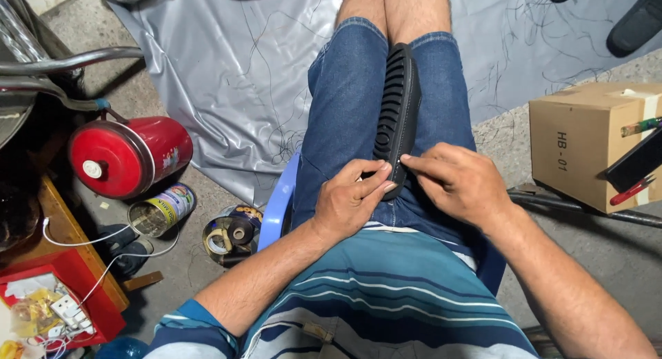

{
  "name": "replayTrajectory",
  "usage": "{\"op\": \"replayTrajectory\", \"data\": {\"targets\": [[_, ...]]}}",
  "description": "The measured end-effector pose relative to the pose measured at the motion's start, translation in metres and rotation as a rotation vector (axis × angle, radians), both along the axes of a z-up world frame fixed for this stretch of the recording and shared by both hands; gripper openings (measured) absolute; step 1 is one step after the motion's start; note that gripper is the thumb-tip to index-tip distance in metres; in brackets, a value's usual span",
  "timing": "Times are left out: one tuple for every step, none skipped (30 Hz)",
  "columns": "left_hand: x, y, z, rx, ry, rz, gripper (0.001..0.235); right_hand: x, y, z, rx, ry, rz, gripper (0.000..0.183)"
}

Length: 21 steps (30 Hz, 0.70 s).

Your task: The person sits on a blue plastic chair and sews a black slipper sole using a needle and thread. They hold the sole on their lap and repeatedly push the needle through the material while pulling the thread to stitch it.

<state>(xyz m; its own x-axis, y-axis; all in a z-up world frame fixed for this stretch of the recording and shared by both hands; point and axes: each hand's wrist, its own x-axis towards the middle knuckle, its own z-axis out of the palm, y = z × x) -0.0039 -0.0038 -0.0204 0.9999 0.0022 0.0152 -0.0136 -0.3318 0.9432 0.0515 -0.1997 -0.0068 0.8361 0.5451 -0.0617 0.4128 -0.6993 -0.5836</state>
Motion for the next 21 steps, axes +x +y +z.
{"op": "replayTrajectory", "data": {"targets": [[0.0, -0.001, -0.002, 0.019, -0.025, -0.008, 0.029, -0.002, 0.004, 0.0, 0.052, -0.052, -0.037, 0.023], [-0.001, -0.001, -0.003, 0.038, -0.049, -0.016, 0.03, -0.004, 0.007, 0.001, 0.104, -0.105, -0.074, 0.019], [-0.001, -0.001, -0.005, 0.041, -0.053, -0.014, 0.03, -0.005, 0.009, 0.0, 0.108, -0.108, -0.072, 0.019], [-0.001, -0.001, -0.006, 0.081, -0.067, -0.026, 0.03, -0.006, 0.011, 0.0, 0.078, -0.154, -0.078, 0.019], [-0.002, -0.001, -0.007, 0.121, -0.083, -0.042, 0.03, -0.008, 0.012, 0.0, 0.048, -0.2, -0.087, 0.018], [-0.002, -0.001, -0.005, 0.125, -0.088, -0.044, 0.03, -0.01, 0.013, 0.001, 0.052, -0.205, -0.089, 0.018], [-0.001, -0.002, -0.003, 0.154, -0.098, -0.051, 0.03, -0.01, 0.013, 0.002, 0.037, -0.221, -0.087, 0.017], [-0.001, -0.003, -0.002, 0.183, -0.108, -0.058, 0.03, -0.01, 0.013, 0.002, 0.021, -0.237, -0.085, 0.016], [-0.001, -0.002, 0.001, 0.184, -0.11, -0.056, 0.03, -0.01, 0.012, 0.004, 0.022, -0.239, -0.084, 0.016], [-0.001, -0.001, 0.003, 0.18, -0.103, -0.065, 0.031, -0.01, 0.011, 0.007, 0.023, -0.227, -0.08, 0.016], [0.0, 0.0, 0.005, 0.174, -0.096, -0.076, 0.032, -0.01, 0.011, 0.009, 0.023, -0.217, -0.076, 0.015], [0.002, 0.004, 0.01, 0.173, -0.099, -0.075, 0.032, -0.008, 0.01, 0.012, 0.022, -0.219, -0.076, 0.015], [0.004, 0.008, 0.015, 0.157, -0.028, -0.127, 0.029, -0.007, 0.01, 0.016, 0.041, -0.168, -0.071, 0.017], [0.006, 0.012, 0.019, 0.14, 0.044, -0.178, 0.026, -0.006, 0.009, 0.019, 0.059, -0.116, -0.066, 0.018], [0.009, 0.021, 0.023, 0.14, 0.046, -0.181, 0.026, -0.005, 0.009, 0.021, 0.059, -0.114, -0.068, 0.018], [0.012, 0.031, 0.026, 0.268, 0.129, -0.261, 0.02, -0.004, 0.009, 0.024, 0.055, -0.088, -0.06, 0.018], [0.016, 0.04, 0.029, 0.398, 0.21, -0.339, 0.014, -0.003, 0.008, 0.026, 0.052, -0.064, -0.05, 0.017], [0.024, 0.048, 0.037, 0.399, 0.209, -0.339, 0.014, 0.0, 0.009, 0.028, 0.052, -0.065, -0.051, 0.017], [0.031, 0.056, 0.045, 0.352, 0.345, -0.342, 0.014, 0.001, 0.009, 0.03, 0.056, -0.039, -0.05, 0.016], [0.038, 0.064, 0.053, 0.304, 0.481, -0.343, 0.015, 0.004, 0.01, 0.032, 0.06, -0.013, -0.05, 0.016], [0.042, 0.061, 0.053, 0.307, 0.479, -0.347, 0.015, 0.005, 0.01, 0.033, 0.062, -0.014, -0.055, 0.016]]}}
